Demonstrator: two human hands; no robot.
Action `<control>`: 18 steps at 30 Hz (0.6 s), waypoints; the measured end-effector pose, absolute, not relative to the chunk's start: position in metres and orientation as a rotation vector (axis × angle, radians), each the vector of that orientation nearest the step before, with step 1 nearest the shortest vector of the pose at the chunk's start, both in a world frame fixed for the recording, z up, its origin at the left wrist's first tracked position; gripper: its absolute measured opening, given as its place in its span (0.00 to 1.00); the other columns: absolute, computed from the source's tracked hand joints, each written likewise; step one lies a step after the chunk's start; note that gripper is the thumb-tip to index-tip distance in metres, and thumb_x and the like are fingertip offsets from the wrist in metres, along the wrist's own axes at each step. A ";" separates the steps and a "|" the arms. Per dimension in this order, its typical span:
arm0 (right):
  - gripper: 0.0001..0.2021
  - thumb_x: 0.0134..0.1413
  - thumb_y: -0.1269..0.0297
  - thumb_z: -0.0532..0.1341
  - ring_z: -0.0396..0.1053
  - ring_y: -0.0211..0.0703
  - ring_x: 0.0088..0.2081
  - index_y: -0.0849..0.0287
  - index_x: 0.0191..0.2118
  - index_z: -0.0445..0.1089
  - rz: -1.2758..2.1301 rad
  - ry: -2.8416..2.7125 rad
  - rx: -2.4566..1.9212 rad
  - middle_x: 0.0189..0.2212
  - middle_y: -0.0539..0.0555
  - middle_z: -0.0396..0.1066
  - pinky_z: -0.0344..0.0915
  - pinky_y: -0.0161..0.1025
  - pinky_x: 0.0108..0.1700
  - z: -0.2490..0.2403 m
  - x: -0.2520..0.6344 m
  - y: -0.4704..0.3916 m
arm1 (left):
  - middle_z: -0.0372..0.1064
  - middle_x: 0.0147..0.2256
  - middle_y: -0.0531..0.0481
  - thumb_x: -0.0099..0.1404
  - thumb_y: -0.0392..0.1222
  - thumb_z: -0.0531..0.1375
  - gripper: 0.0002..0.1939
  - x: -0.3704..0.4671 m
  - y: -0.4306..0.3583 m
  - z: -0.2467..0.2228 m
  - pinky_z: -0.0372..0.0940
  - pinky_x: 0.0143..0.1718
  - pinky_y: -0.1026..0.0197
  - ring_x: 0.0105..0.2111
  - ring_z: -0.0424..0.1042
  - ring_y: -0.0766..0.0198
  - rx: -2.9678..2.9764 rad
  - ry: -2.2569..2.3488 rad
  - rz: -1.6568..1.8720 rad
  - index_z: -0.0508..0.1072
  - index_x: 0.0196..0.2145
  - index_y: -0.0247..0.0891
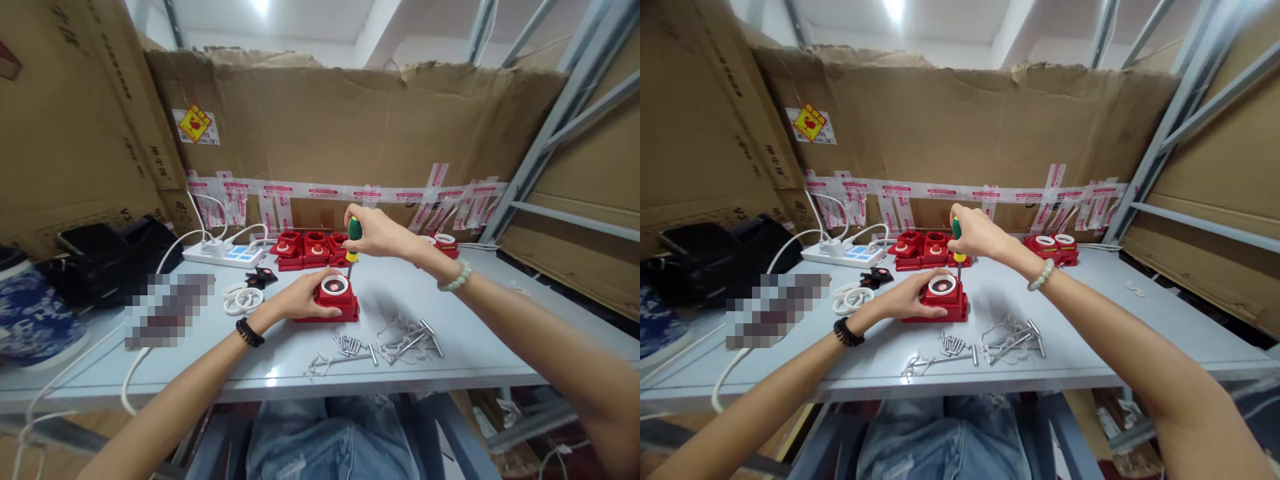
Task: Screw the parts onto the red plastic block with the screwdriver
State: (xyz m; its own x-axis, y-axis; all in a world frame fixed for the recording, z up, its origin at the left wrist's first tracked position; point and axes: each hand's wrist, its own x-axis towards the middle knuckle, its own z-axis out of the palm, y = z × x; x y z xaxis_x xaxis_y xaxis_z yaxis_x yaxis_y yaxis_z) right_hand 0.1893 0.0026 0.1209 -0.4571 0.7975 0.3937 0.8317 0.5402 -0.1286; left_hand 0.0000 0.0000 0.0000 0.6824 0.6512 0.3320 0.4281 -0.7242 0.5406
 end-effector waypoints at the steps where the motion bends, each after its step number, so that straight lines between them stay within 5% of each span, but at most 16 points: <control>1: 0.12 0.42 0.63 0.60 0.59 0.41 0.29 0.57 0.34 0.59 -0.151 -2.346 -1.341 0.26 0.50 0.63 0.55 0.38 0.29 0.118 0.189 0.004 | 0.66 0.48 0.46 0.51 0.52 0.64 0.35 0.000 0.000 0.000 0.62 0.48 0.55 0.46 0.68 0.55 2.472 0.840 0.719 0.59 0.53 0.42; 12: 0.22 0.40 0.66 0.58 0.58 0.39 0.24 0.57 0.43 0.51 -0.006 -2.135 -1.225 0.22 0.47 0.60 0.55 0.39 0.27 0.120 0.188 0.001 | 0.67 0.47 0.47 0.51 0.52 0.64 0.34 0.000 -0.001 0.001 0.62 0.47 0.55 0.44 0.68 0.56 2.478 0.837 0.726 0.59 0.53 0.41; 18: 0.17 0.40 0.66 0.56 0.56 0.36 0.23 0.56 0.39 0.52 0.071 -1.986 -1.173 0.22 0.45 0.56 0.55 0.38 0.27 0.129 0.195 -0.019 | 0.67 0.47 0.46 0.51 0.53 0.64 0.35 -0.001 0.000 0.000 0.62 0.47 0.55 0.45 0.68 0.56 2.479 0.859 0.706 0.58 0.53 0.42</control>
State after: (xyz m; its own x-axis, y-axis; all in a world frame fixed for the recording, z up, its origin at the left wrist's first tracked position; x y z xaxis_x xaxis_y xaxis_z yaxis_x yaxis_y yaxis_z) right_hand 0.1951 -0.0194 0.1293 -0.2397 0.7540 0.6116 0.7084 0.5666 -0.4209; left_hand -0.0005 0.0001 0.0003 0.6797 0.6586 0.3230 0.4446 -0.7201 0.5328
